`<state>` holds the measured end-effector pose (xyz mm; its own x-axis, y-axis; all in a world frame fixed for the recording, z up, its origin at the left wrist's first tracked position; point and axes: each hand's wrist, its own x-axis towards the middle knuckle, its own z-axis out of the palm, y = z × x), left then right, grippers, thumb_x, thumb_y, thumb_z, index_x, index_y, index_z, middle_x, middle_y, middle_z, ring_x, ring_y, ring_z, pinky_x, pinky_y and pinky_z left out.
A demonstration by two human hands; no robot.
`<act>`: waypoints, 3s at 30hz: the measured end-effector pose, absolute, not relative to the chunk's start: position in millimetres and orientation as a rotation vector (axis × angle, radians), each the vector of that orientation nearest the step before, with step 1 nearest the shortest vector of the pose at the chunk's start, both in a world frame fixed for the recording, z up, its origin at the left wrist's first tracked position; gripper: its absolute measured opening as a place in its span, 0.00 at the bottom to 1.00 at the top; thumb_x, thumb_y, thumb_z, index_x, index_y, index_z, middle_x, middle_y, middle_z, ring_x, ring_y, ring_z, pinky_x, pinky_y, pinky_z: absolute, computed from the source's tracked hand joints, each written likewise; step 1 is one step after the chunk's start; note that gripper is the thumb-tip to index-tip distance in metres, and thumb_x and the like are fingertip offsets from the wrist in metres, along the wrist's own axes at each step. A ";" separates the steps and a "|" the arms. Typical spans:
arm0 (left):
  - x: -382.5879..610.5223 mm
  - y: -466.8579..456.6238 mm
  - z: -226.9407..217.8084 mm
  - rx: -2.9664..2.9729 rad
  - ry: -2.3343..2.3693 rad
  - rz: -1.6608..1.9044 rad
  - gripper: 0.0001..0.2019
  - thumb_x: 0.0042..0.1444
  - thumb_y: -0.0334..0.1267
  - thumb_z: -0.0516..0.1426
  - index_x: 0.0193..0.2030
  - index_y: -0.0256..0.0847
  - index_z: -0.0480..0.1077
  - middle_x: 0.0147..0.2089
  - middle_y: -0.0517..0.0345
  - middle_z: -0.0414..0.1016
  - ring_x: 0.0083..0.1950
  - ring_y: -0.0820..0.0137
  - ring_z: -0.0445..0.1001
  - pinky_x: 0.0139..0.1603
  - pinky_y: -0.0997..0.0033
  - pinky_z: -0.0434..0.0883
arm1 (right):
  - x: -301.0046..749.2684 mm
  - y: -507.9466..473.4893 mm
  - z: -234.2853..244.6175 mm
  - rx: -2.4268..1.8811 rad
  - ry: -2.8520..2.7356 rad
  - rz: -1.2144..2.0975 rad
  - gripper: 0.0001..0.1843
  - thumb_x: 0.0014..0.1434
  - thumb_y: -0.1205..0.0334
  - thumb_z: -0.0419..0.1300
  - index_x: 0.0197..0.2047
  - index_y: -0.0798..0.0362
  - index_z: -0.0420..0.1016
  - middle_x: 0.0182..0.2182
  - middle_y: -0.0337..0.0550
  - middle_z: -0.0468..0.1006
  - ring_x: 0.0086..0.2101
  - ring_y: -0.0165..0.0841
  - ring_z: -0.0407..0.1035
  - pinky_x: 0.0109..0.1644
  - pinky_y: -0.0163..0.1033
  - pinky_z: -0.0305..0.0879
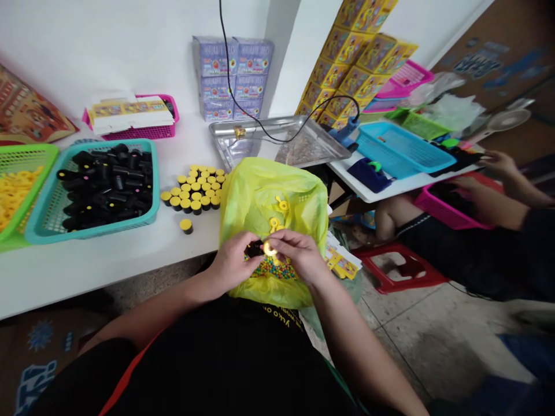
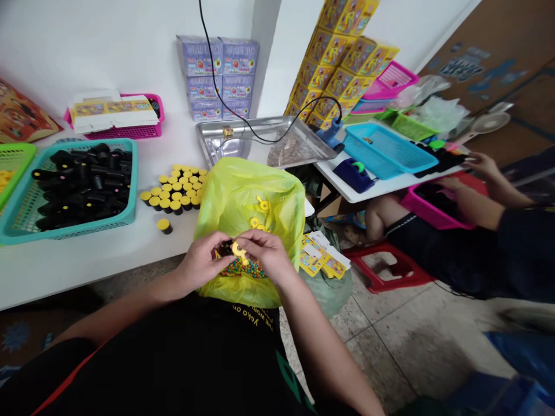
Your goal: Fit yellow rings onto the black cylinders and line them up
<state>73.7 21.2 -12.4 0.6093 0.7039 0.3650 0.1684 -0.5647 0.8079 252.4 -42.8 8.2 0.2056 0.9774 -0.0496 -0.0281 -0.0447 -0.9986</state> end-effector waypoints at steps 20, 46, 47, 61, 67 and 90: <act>72.6 17.4 -3.0 1.877 0.664 0.874 0.11 0.57 0.39 0.64 0.44 0.41 0.72 0.40 0.56 0.68 0.36 0.71 0.70 0.31 0.71 0.68 | 215.6 -44.5 -12.2 -1.287 -0.670 1.089 0.16 0.51 0.46 0.67 0.29 0.50 0.73 0.22 0.33 0.69 0.20 0.27 0.60 0.23 0.34 0.54; 91.2 7.1 -8.2 1.362 0.603 0.561 0.18 0.56 0.51 0.65 0.43 0.41 0.68 0.26 0.67 0.67 0.21 0.76 0.62 0.21 0.74 0.61 | 216.3 -53.5 0.7 -1.360 -0.649 0.896 0.21 0.50 0.43 0.69 0.22 0.50 0.71 0.20 0.35 0.65 0.21 0.29 0.57 0.23 0.36 0.55; 90.9 8.2 -10.2 1.390 0.617 0.564 0.18 0.55 0.50 0.66 0.42 0.41 0.68 0.26 0.67 0.66 0.22 0.76 0.63 0.22 0.74 0.61 | 218.2 -54.4 0.5 -1.399 -0.716 0.830 0.21 0.51 0.43 0.69 0.22 0.50 0.73 0.20 0.35 0.66 0.22 0.30 0.58 0.24 0.36 0.55; 85.1 9.4 -8.9 1.673 0.670 0.640 0.17 0.56 0.47 0.65 0.28 0.41 0.63 0.24 0.68 0.60 0.26 0.76 0.58 0.25 0.74 0.57 | 221.7 -52.3 -11.7 -1.374 -0.758 0.813 0.22 0.51 0.42 0.69 0.23 0.49 0.69 0.19 0.33 0.64 0.22 0.28 0.54 0.26 0.36 0.53; 81.2 10.7 -8.2 1.471 0.630 0.484 0.20 0.58 0.57 0.61 0.33 0.42 0.63 0.21 0.69 0.61 0.20 0.77 0.61 0.19 0.76 0.59 | 224.0 -53.4 -10.9 -1.439 -0.846 0.757 0.22 0.52 0.40 0.69 0.24 0.49 0.70 0.19 0.33 0.64 0.22 0.28 0.55 0.26 0.36 0.55; 85.3 10.8 -19.2 1.885 0.652 0.716 0.14 0.58 0.38 0.64 0.28 0.41 0.63 0.28 0.64 0.65 0.31 0.71 0.66 0.31 0.70 0.65 | 220.4 -56.6 -5.7 -1.404 -0.713 0.966 0.24 0.45 0.42 0.75 0.25 0.50 0.69 0.17 0.31 0.64 0.16 0.24 0.50 0.16 0.33 0.46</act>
<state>85.3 10.8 -19.2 0.6826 0.7043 0.1949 0.1279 -0.3777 0.9171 220.4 -56.6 -5.7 0.4623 0.8764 -0.1346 -0.1292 -0.0836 -0.9881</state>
